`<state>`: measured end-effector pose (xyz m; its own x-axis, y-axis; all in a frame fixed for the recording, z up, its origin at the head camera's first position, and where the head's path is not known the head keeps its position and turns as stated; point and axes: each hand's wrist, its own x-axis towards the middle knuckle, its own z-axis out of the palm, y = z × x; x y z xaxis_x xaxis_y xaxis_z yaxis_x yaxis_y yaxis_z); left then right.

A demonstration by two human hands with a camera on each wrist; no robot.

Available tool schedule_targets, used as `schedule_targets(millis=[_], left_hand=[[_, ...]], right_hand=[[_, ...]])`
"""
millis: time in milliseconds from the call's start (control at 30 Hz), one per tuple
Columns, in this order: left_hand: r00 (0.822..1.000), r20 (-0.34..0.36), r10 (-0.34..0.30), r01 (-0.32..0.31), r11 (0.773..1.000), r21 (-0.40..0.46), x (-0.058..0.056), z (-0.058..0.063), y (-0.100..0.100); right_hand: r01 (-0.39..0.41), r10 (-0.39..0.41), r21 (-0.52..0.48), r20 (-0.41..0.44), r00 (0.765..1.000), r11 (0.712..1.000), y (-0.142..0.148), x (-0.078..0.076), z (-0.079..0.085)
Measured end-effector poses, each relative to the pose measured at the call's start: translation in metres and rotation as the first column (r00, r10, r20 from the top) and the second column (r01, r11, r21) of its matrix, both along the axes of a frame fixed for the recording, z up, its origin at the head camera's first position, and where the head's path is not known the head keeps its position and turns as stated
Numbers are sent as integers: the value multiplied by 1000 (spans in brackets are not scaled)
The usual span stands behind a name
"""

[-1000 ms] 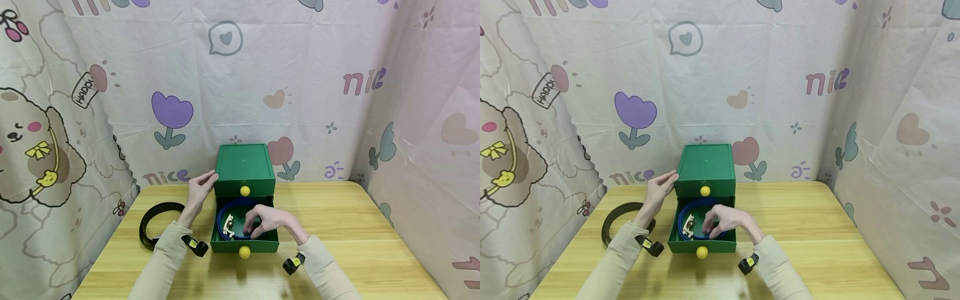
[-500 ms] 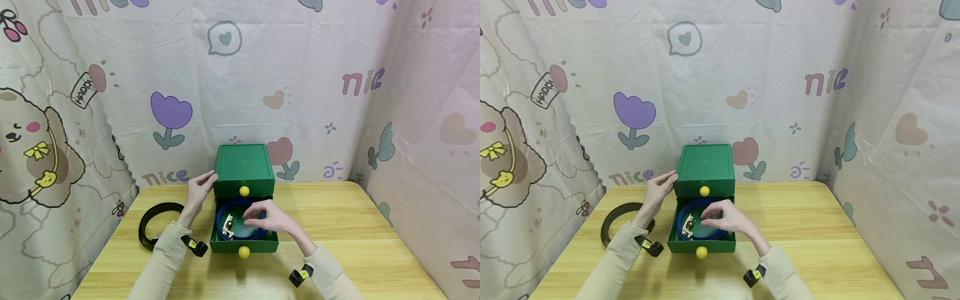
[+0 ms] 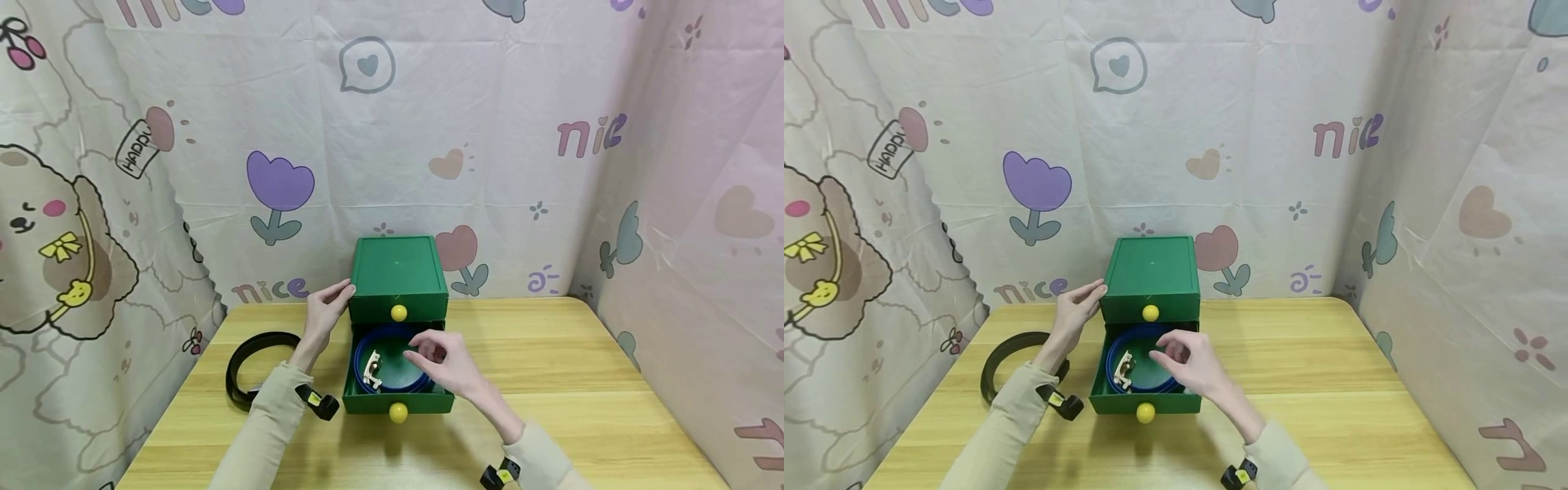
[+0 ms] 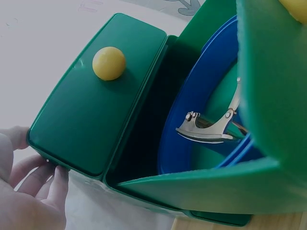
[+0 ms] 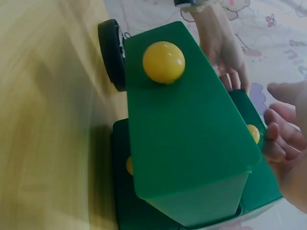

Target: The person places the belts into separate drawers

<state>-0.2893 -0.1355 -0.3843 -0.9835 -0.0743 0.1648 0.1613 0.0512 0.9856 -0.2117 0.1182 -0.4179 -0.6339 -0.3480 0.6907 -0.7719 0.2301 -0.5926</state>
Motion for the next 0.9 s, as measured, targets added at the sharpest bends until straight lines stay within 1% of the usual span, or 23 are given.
schedule_targets(millis=[133, 267, 333, 467, 600, 900], left_hand=[[1000, -2, -2, 2, 1000, 2, 0, 0, 0], [1000, -2, 7, -7, 1000, 1, 0, 0, 0], [1000, -2, 12, -12, 1000, 1, 0, 0, 1], [1000, -3, 13, -13, 1000, 2, 0, 0, 1], [1000, 1, 10, -10, 1000, 0, 1, 0, 1], [1000, 5, 9, -9, 1000, -4, 2, 1, 1]], right_hand=[[45, -49, -36, -128, 991, 998, -5, 10, 4], [64, -72, -55, -160, 984, 996, -7, 17, 0], [69, -78, -63, -168, 983, 996, -7, 18, -5], [50, -64, -74, -195, 979, 996, -7, 18, -16], [41, -56, -83, -188, 981, 996, -8, 22, -24], [72, -84, -89, -136, 987, 993, -12, 33, -31]])
